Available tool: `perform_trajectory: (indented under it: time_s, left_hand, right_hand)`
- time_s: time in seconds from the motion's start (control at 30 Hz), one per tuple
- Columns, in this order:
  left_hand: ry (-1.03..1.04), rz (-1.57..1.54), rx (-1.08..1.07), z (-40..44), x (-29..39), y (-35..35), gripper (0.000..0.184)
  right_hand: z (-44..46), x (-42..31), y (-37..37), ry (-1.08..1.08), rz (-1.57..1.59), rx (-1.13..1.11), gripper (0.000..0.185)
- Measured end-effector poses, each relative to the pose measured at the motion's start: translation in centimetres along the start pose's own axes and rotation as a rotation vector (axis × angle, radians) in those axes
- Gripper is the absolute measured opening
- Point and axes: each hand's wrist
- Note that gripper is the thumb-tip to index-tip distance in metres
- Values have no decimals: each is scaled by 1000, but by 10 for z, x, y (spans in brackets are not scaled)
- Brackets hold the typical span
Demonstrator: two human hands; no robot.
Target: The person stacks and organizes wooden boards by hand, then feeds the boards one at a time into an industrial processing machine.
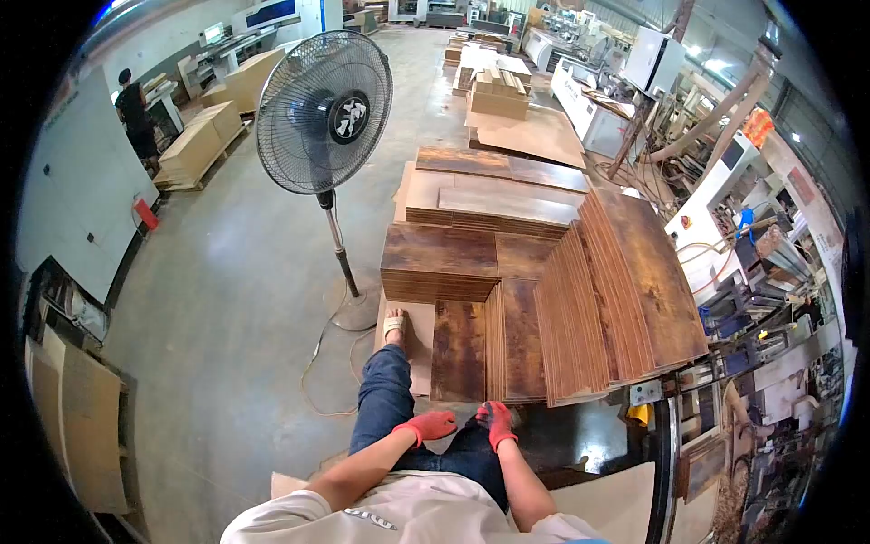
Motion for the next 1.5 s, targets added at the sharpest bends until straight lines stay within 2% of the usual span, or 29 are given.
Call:
perform_trajectory:
  time_s: [0.3,0.67,0.8,1.03,1.1,1.13,1.17,1.2,1.23,1.27,1.3,1.4,1.5]
  left_hand:
    - [-31,3,-1,1,-4,2,44]
    - [58,1,13,3,-11,7,42]
    - [63,37,-63,6,-16,7,43]
    - [66,47,17,6,-21,18,41]
    - [129,49,-48,9,-19,11,40]
    - [87,3,-24,10,-31,15,37]
    - [154,57,35,7,-30,16,33]
    - [268,-47,12,5,-21,6,30]
    - [10,-180,-112,15,-36,12,27]
    - [13,-153,-31,21,-88,28,26]
    - [188,-47,-43,7,-66,16,29]
    - [107,-45,-76,11,-28,9,33]
    - [123,-13,-64,14,-29,12,34]
  right_hand:
    - [-11,-8,8,42,-45,6,10]
    - [-23,-10,13,-27,-75,-15,11]
    - [-18,-8,11,-23,-67,-43,13]
    - [-9,-1,6,12,-111,-64,15]
    - [-20,-3,8,27,-102,-17,13]
    - [-10,11,4,-54,-102,-40,12]
    - [5,21,3,-125,-136,-60,11]
    - [-33,3,20,-118,-190,27,14]
    - [-16,5,17,-198,-420,103,17]
    - [3,10,14,-277,-646,198,20]
    - [-23,-10,31,-142,-644,224,20]
    - [-14,-7,23,-142,-540,199,22]
    - [-16,-7,21,-124,-499,191,22]
Point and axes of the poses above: each hand's wrist, its own z-axis towards the middle knuckle, its own y-axis out of the palm, x = y × z, and after that the axes turned 15 degrees about y, right-handed
